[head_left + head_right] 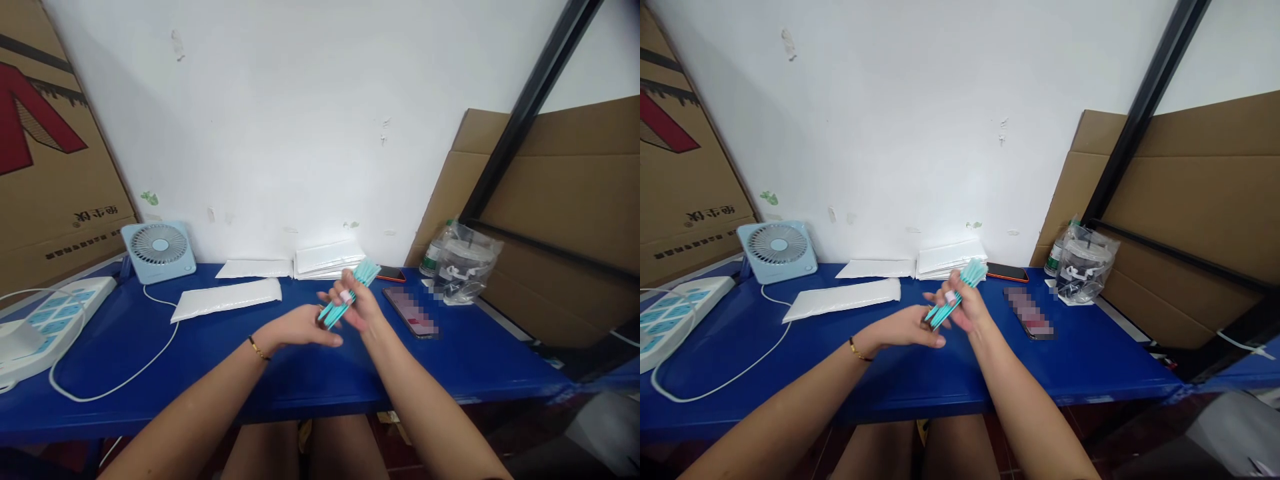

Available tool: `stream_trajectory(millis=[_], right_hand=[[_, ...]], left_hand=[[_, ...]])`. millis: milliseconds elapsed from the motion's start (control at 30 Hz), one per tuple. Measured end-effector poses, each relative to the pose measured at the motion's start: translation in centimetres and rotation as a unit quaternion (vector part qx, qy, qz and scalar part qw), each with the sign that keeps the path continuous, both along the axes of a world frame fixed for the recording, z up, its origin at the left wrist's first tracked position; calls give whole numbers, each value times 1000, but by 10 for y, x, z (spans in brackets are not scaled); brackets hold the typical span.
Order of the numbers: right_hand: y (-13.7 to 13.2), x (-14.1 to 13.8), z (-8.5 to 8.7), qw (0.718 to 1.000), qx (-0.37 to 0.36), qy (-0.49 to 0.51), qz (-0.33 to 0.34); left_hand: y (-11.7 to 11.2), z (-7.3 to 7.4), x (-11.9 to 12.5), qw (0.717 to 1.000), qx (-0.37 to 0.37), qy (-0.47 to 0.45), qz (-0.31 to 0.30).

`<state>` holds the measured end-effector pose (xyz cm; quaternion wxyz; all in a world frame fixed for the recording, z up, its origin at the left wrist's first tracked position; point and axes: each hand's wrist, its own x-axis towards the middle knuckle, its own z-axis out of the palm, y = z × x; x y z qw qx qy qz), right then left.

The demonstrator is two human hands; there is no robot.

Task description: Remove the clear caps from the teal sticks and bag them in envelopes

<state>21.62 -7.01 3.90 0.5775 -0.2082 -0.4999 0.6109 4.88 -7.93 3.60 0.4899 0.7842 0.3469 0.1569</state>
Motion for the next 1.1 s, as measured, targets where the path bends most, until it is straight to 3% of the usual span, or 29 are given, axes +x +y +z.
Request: stream_trajectory(millis=[33, 100, 167, 233, 367, 500, 600, 700, 767, 833, 1000, 1100], right_hand=[[5, 6, -1, 999, -6, 18, -42], [17, 19, -8, 996, -3, 11, -92], [28, 27, -19, 990, 7, -28, -135], [35, 29, -33, 982, 9, -67, -177], [37, 24, -46, 977, -6, -106, -187], [26, 18, -28, 985, -7, -99, -142], [14, 13, -3, 986, 17, -118, -120], [6, 7, 17, 962, 70, -175, -197], [5, 4, 23, 937, 97, -227, -247], [4, 2, 23, 926, 97, -263, -254], [-3, -2, 15, 959, -29, -203, -197], [-10, 3, 16, 979, -76, -137, -132]], left_hand=[[7, 0, -15, 989, 121, 65, 54], [23, -5, -50, 903, 315, 235, 175], [39, -14, -83, 803, 379, 377, 262], [51, -21, -106, 759, 392, 437, 281], [55, -16, -114, 767, 383, 448, 254], [43, 17, -87, 764, 431, 369, 305], [32, 42, -62, 812, 403, 303, 295], [24, 54, -43, 873, 359, 213, 252], [19, 53, -34, 890, 342, 181, 241], [15, 49, -27, 878, 361, 195, 245], [3, 31, -11, 776, 505, 246, 285], [3, 19, -7, 776, 485, 271, 299]])
